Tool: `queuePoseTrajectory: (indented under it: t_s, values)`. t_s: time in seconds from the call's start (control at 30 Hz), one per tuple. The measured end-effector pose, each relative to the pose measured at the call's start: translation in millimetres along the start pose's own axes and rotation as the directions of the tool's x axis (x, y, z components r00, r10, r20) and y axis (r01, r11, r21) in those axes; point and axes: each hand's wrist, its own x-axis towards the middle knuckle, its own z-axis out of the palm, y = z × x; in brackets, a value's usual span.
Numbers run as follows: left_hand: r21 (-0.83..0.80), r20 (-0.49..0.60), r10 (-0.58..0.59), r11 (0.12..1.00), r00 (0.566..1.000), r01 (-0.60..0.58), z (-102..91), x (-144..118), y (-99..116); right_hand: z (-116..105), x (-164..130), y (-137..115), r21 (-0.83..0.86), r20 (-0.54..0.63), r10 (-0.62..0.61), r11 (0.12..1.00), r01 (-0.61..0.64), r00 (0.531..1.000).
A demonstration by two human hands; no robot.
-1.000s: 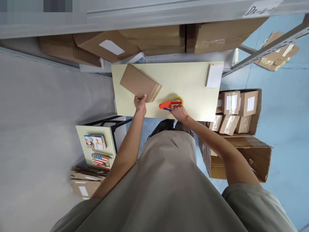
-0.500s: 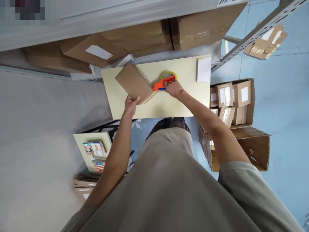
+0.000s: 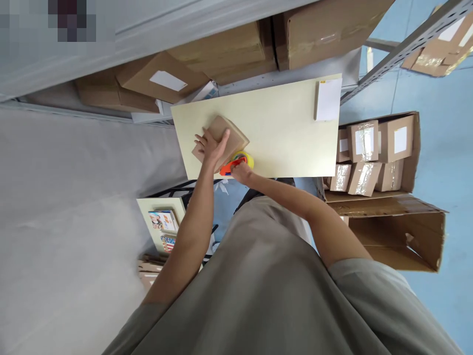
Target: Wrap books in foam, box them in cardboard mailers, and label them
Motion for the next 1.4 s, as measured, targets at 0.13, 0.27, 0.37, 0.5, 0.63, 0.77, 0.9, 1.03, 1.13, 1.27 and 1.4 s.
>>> queuePoseTrajectory:
  t_s: [0.13,0.27,0.37,0.5,0.63,0.77,0.9,1.03,1.13,1.27,1.4]
  values:
    - [0.074,-0.059,-0.076,0.994,0.995,0.08,20.0,-13.7,25.1,10.0,2.3,-23.7,-0.022,-0.006,0.085,0.996,-0.086,0.996]
    - [0.073,-0.07,-0.106,0.991,0.992,0.111,28.4,-14.1,28.7,21.7,-31.9,3.2,-0.02,0.014,0.122,0.992,-0.121,0.992]
    - [-0.014,-0.086,-0.078,0.997,0.993,0.077,31.9,-11.0,23.1,30.2,-78.8,49.4,-0.023,0.047,0.186,0.983,-0.185,0.982]
    - [-0.114,-0.086,0.029,0.993,0.996,-0.039,35.8,-8.9,11.1,28.7,-128.9,113.4,-0.065,0.012,0.332,0.942,-0.331,0.943]
    - [-0.086,-0.06,0.103,0.99,0.993,-0.108,36.7,-12.1,4.5,9.9,-123.0,139.0,-0.074,-0.061,0.358,0.929,-0.362,0.932]
    - [-0.017,-0.029,0.154,0.988,0.988,-0.155,31.5,-16.8,1.0,-8.2,-91.3,129.1,-0.081,-0.081,0.305,0.947,-0.311,0.949]
    - [-0.012,0.038,0.254,0.967,0.967,-0.253,24.4,-21.3,-6.2,-9.8,-74.2,111.3,-0.136,-0.02,0.25,0.959,-0.25,0.968]
    - [-0.045,0.074,0.355,0.935,0.932,-0.352,24.3,-32.5,-13.5,-2.1,-55.8,86.4,-0.18,0.019,0.141,0.974,-0.135,0.99]
    - [-0.057,0.078,0.399,0.917,0.914,-0.395,26.4,-44.3,-18.5,1.9,-37.9,61.9,-0.177,0.033,0.068,0.982,-0.061,0.997]
    - [-0.099,0.089,0.413,0.909,0.906,-0.405,26.1,-58.8,-24.2,7.0,-35.3,45.5,-0.17,0.03,0.038,0.985,-0.033,0.999]
    - [-0.121,0.062,0.397,0.914,0.916,-0.388,26.6,-68.8,-26.1,15.1,-70.9,78.1,-0.17,0.076,0.031,0.985,-0.018,0.997]
